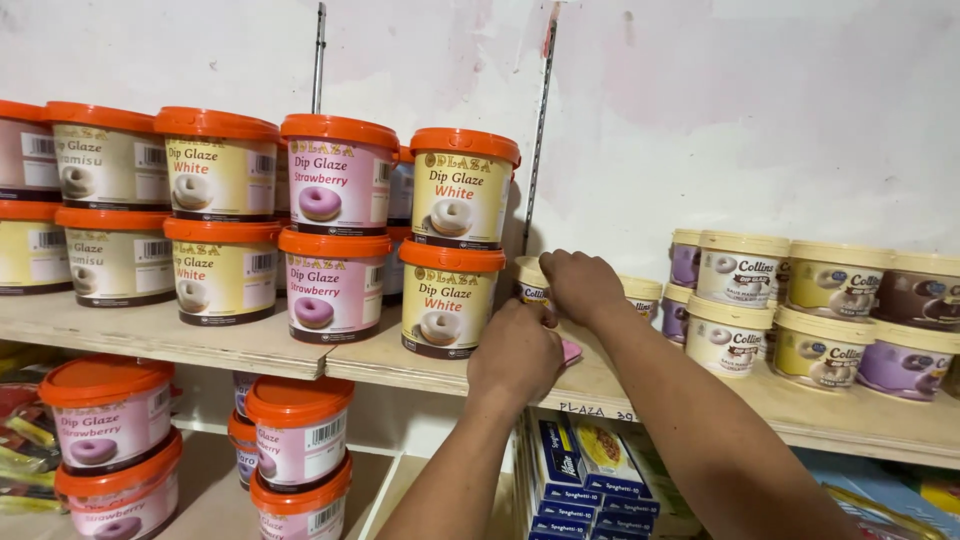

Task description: Wiping down containers of glaze on a grocery store shelf with a pink cloth.

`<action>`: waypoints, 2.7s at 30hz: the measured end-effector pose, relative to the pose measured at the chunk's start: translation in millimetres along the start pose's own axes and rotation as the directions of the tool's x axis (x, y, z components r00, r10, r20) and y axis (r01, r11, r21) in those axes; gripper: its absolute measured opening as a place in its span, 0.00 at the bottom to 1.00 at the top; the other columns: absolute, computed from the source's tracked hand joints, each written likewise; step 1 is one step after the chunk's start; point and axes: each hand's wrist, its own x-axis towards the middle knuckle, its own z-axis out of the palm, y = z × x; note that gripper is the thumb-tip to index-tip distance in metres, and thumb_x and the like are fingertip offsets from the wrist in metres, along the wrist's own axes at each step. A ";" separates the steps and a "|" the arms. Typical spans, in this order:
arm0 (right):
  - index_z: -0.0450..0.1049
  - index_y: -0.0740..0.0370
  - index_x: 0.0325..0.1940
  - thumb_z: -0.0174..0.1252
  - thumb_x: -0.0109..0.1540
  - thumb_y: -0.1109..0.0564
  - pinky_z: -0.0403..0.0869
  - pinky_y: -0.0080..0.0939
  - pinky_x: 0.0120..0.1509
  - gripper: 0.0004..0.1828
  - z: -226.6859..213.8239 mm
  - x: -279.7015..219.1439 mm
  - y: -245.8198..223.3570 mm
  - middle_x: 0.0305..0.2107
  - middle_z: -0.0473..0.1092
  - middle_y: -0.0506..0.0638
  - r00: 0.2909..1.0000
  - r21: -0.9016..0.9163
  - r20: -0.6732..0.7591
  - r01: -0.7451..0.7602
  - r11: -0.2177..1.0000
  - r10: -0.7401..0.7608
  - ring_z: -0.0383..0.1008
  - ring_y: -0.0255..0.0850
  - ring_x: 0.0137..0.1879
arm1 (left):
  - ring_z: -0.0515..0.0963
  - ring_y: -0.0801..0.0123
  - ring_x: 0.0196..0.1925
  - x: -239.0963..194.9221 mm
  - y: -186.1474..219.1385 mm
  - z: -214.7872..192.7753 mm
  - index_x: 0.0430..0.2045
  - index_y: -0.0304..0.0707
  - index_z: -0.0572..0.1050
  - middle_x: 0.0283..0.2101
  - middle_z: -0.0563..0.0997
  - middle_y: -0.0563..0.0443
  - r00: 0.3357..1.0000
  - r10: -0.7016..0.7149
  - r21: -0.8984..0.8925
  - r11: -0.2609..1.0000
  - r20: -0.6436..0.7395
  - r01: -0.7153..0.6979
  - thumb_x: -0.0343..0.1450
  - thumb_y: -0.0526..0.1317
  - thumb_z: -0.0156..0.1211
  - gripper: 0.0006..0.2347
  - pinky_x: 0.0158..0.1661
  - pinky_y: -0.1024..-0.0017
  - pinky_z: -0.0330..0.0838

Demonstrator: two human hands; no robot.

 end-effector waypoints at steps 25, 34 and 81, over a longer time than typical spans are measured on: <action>0.54 0.49 0.77 0.71 0.52 0.54 0.69 0.71 0.65 0.52 -118.6 -174.6 -16.8 0.65 0.59 0.63 0.959 0.424 -0.237 0.245 0.872 -0.154 0.63 0.69 0.68 | 0.77 0.45 0.56 -27.2 54.3 -22.2 0.55 0.35 0.71 0.44 0.82 0.37 0.937 -0.023 -0.613 0.762 -0.349 -0.210 0.75 0.36 0.37 0.17 0.61 0.48 0.66; 0.77 0.59 0.41 0.72 0.57 0.51 0.77 0.58 0.54 0.15 -81.6 -157.5 38.9 0.56 0.72 0.55 0.762 0.594 -0.562 0.102 0.798 0.321 0.75 0.62 0.58 | 0.51 0.38 0.77 -2.1 50.6 -18.6 0.73 0.28 0.46 0.74 0.49 0.27 0.999 -0.030 -0.200 0.980 -0.022 0.025 0.61 0.60 0.68 0.51 0.71 0.46 0.52; 0.81 0.68 0.37 0.54 0.63 0.62 0.77 0.54 0.54 0.10 -66.9 -156.7 -4.4 0.53 0.62 0.64 0.759 0.091 -0.651 0.116 0.989 -0.029 0.70 0.65 0.59 | 0.75 0.32 0.60 -18.1 48.1 10.2 0.65 0.47 0.58 0.63 0.71 0.47 0.978 0.206 -0.123 0.972 0.028 -0.201 0.55 0.41 0.67 0.40 0.59 0.42 0.70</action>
